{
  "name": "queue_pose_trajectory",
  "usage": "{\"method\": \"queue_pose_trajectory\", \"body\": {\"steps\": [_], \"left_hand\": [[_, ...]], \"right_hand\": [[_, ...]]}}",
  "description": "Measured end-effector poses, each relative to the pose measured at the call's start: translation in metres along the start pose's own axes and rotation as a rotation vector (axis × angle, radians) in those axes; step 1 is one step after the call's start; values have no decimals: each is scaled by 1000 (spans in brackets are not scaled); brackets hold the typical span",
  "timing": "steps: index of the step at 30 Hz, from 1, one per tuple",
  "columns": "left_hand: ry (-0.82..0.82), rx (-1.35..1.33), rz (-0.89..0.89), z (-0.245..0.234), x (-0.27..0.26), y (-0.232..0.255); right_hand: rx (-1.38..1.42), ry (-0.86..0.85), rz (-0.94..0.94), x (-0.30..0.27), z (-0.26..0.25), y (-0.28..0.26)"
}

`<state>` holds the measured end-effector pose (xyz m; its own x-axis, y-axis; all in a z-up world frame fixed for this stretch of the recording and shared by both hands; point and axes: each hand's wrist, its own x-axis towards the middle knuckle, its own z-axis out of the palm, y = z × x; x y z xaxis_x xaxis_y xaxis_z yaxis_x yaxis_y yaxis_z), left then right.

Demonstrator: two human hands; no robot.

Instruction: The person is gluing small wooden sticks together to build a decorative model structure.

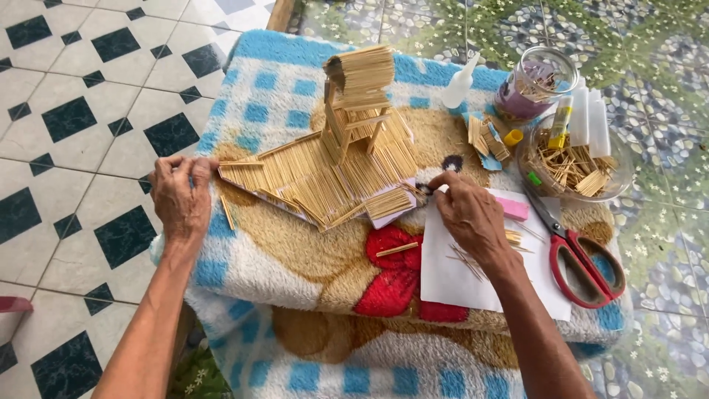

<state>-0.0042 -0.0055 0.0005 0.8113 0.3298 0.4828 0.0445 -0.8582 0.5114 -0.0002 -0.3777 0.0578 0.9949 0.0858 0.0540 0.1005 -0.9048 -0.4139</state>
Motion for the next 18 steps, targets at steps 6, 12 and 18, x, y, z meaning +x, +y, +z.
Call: {"method": "queue_pose_trajectory", "body": {"steps": [6,12,18], "left_hand": [[-38,-61,-26,0,1,-4],[-50,-83,-44,-12,1,13],[-39,-89,-39,-12,1,15]], "right_hand": [[303,-38,-5,5,0,-7],[244,3,-17,10,3,-6],[272,-16,0,7,2,-14]]}}
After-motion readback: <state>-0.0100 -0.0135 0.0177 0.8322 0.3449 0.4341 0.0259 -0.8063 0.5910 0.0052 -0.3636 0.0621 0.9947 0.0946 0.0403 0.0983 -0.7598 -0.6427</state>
